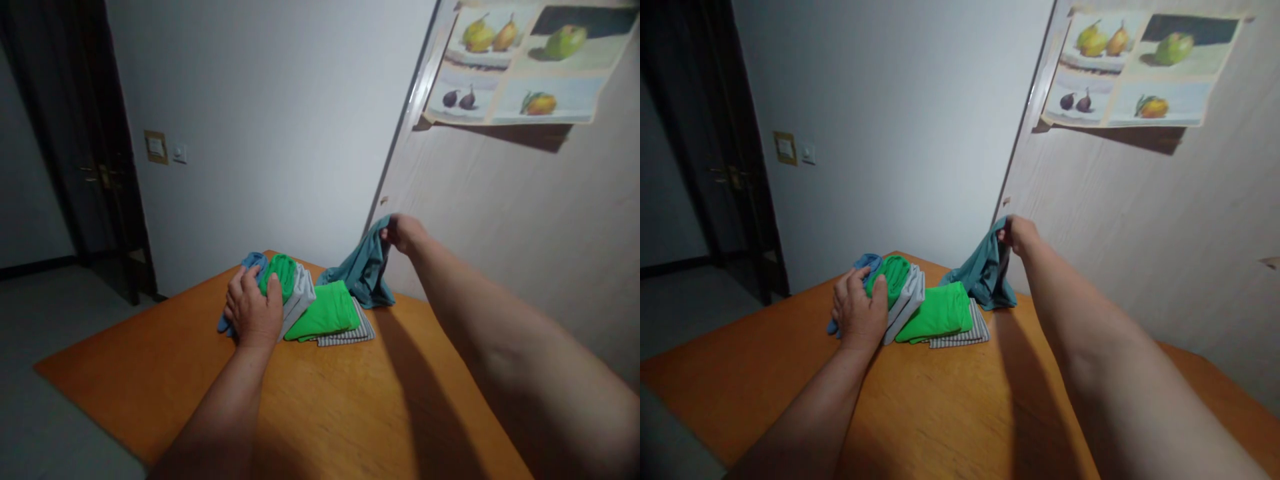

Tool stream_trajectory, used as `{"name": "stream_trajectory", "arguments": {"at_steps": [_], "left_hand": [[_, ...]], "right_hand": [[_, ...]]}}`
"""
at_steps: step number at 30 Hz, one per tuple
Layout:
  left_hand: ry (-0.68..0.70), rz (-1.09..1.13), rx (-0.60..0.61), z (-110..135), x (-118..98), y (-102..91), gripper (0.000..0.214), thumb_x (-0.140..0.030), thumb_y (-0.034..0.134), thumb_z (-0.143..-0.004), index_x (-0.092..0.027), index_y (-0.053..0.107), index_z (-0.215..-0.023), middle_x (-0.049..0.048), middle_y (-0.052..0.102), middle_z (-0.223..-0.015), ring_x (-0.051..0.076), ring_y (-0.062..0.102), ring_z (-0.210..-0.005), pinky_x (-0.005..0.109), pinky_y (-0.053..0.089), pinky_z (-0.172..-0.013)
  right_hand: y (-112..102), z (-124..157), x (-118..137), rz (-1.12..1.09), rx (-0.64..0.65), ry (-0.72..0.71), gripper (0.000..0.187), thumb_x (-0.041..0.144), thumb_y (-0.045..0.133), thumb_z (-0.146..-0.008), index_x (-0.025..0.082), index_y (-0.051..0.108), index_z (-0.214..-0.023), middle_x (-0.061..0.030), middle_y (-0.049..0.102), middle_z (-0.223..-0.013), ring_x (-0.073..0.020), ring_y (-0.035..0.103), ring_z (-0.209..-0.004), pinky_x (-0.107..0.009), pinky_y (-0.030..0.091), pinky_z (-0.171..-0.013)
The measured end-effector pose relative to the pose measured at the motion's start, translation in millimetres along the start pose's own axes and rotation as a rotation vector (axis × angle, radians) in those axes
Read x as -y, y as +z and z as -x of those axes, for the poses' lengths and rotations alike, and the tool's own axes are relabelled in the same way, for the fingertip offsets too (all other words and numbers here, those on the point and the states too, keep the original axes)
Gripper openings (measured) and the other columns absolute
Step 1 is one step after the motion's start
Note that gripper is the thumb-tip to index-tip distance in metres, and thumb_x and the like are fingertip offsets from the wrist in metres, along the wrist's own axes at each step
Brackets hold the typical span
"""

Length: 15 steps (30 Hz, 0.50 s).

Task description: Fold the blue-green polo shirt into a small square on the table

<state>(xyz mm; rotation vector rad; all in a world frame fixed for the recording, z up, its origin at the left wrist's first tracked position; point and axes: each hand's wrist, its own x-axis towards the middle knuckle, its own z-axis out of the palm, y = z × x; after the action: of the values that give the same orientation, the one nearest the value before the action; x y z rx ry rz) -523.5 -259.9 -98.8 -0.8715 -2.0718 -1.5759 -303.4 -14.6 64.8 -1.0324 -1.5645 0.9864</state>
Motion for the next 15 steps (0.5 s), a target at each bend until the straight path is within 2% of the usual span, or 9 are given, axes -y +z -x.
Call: {"name": "stream_trajectory", "arguments": {"at_steps": [2,4,6,8,12,15], "left_hand": [[0.001,0.005,0.001,0.2,0.1,-0.4,0.041,-0.045,0.053,-0.096,-0.023,0.06,-0.13,0.0139,0.053,-0.144,0.033,0.047,-0.135,0.053,0.036,-0.11],[-0.003,0.004,0.002,0.2,0.2,-0.5,0.041,-0.045,0.053,-0.096,-0.023,0.06,-0.129,0.0136,0.053,-0.144,0.033,0.048,-0.134,0.053,0.036,-0.11],[-0.012,0.0,0.002,0.0,0.1,-0.5,0.041,-0.045,0.053,-0.096,-0.023,0.061,-0.129,0.0134,0.053,-0.144,0.033,0.048,-0.134,0.052,0.037,-0.109],[-0.017,-0.004,0.004,-0.1,-0.3,-0.7,0.041,-0.046,0.053,-0.096,-0.023,0.061,-0.129,0.0132,0.053,-0.145,0.033,0.048,-0.134,0.052,0.037,-0.109],[-0.022,-0.005,0.016,-0.2,-2.2,-2.1,0.041,-0.045,0.053,-0.096,-0.023,0.061,-0.129,0.0132,0.053,-0.145,0.033,0.048,-0.134,0.051,0.037,-0.109],[-0.031,-0.001,0.016,-0.1,-3.3,-2.7,0.041,-0.045,0.053,-0.096,-0.024,0.061,-0.129,0.0132,0.053,-0.145,0.032,0.048,-0.135,0.051,0.036,-0.11]], "right_hand": [[-2.1,-13.7,20.9,-0.098,-0.093,-0.101,0.006,0.027,0.057,-0.081,0.022,0.056,-0.079,0.0015,0.057,-0.067,-0.0122,0.055,-0.062,-0.021,0.053,-0.062],[-4.0,-21.5,32.0,-0.001,-0.134,-0.138,0.007,0.028,0.06,-0.079,0.022,0.06,-0.082,0.0009,0.062,-0.075,-0.0137,0.058,-0.071,-0.025,0.054,-0.069],[-4.7,-24.1,35.1,0.158,-0.122,-0.119,0.01,0.026,0.067,-0.073,0.02,0.064,-0.08,-0.0008,0.065,-0.081,-0.0161,0.059,-0.078,-0.028,0.053,-0.073],[-3.5,-23.0,34.3,0.239,-0.088,-0.102,0.012,0.029,0.069,-0.074,0.019,0.067,-0.082,-0.0022,0.067,-0.085,-0.0174,0.059,-0.082,-0.028,0.052,-0.074],[3.4,-10.2,29.5,0.343,0.049,-0.102,0.025,0.042,0.061,-0.089,0.023,0.067,-0.102,-0.0024,0.07,-0.093,-0.0162,0.061,-0.083,-0.026,0.052,-0.071],[11.7,11.8,19.7,0.507,0.232,-0.005,0.026,0.039,0.074,-0.084,0.017,0.07,-0.096,-0.0065,0.07,-0.087,-0.0186,0.064,-0.082,-0.027,0.053,-0.069]]}}
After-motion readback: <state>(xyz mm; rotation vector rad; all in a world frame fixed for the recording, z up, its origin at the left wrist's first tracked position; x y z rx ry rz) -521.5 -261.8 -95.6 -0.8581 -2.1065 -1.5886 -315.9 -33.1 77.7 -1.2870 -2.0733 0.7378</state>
